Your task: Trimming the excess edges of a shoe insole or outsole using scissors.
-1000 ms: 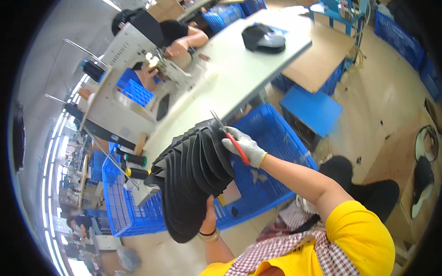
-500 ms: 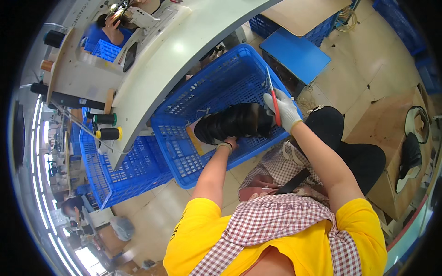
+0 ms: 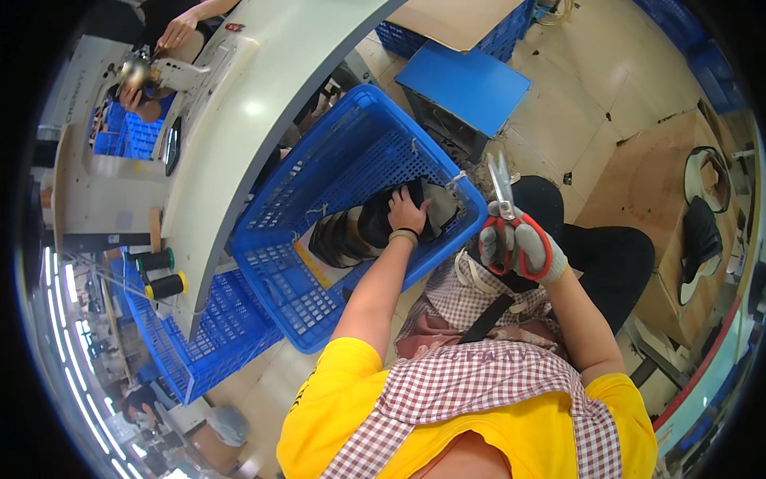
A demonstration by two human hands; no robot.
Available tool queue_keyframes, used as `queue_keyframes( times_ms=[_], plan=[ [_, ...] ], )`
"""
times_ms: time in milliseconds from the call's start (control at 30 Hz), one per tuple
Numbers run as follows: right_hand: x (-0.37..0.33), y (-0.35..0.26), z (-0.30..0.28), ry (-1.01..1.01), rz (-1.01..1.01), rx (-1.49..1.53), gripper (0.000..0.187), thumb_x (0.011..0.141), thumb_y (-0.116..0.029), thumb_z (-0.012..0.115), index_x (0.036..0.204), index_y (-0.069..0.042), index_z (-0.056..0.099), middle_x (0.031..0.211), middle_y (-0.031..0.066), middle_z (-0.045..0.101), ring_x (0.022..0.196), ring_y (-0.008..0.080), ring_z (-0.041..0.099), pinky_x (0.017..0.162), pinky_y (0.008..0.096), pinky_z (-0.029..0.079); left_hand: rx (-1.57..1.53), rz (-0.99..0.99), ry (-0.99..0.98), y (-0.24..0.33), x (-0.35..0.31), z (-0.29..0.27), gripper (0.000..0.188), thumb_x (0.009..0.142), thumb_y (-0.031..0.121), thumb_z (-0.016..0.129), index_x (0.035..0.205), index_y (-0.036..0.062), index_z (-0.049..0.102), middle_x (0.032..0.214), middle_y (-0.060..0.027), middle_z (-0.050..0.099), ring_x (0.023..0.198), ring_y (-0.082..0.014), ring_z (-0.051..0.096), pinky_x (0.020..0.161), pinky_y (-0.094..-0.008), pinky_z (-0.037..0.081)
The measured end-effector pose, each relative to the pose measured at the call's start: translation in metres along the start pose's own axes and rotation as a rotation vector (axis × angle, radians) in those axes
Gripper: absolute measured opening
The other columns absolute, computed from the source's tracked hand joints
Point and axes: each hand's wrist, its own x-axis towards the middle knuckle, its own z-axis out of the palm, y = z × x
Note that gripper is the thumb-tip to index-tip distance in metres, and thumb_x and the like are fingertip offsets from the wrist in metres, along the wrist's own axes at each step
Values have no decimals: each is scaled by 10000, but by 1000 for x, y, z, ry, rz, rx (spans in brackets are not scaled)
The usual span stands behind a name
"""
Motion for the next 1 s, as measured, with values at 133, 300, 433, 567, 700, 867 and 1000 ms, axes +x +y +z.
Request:
queue_keyframes(
  times_ms=[133, 300, 433, 567, 700, 867, 1000],
  plan=[
    [8, -1, -4, -59, 62, -53, 677, 885, -399, 627, 1389, -63, 325, 1133, 158, 594, 980, 252, 629, 865, 383, 505, 172, -163, -206, -2, 15, 15, 501, 764, 312, 671, 1153, 33, 522, 1193, -186, 485, 1089, -386, 497, 815, -492, 504],
    [1, -11, 3, -40, 49, -91, 689, 871, -407, 644, 1385, -59, 345, 1008, 115, 606, 726, 158, 593, 669, 300, 508, -331, -330, -79, -58, 19, -28, 383, 741, 158, 572, 1090, 4, 591, 1123, -244, 588, 1083, -399, 542, 915, -455, 451],
    [0, -10, 14, -37, 1, -242, 610, 870, -299, 648, 1365, -54, 389, 892, 51, 587, 568, 89, 494, 525, 252, 458, -589, -249, 317, -80, -28, -114, 458, 761, 54, 490, 1209, -24, 540, 1175, -206, 590, 1117, -324, 551, 990, -370, 401],
    [7, -9, 27, 153, -126, -544, 709, 808, -325, 695, 1371, -35, 377, 1013, 62, 584, 825, 142, 568, 753, 276, 477, -955, -211, 395, -36, -66, -188, 411, 871, 49, 430, 1266, -55, 482, 1152, -125, 569, 1001, -191, 559, 878, -304, 452],
    [15, -13, 25, 370, -327, -990, 784, 749, -267, 737, 1389, 0, 370, 1112, 63, 599, 1024, 155, 561, 919, 278, 428, -1238, -97, 323, 32, -84, -211, 361, 954, 62, 411, 1297, -36, 465, 1144, -88, 563, 973, -123, 542, 805, -243, 462],
    [-5, -27, 39, 483, -532, -460, 479, 886, -280, 640, 1258, -1, 524, 1067, 60, 623, 954, 165, 594, 839, 283, 467, -1344, 74, 138, 112, -80, -189, 335, 973, 96, 448, 1283, -24, 486, 1086, -61, 570, 889, -108, 524, 787, -235, 457],
    [-52, -71, -50, 878, -840, -277, 399, 881, -295, 644, 1166, -21, 589, 969, 45, 651, 854, 122, 611, 759, 260, 478, -1172, 283, 22, 166, -76, -180, 282, 966, 91, 459, 1201, -30, 556, 1071, -91, 616, 910, -147, 576, 794, -267, 468]
  ],
)
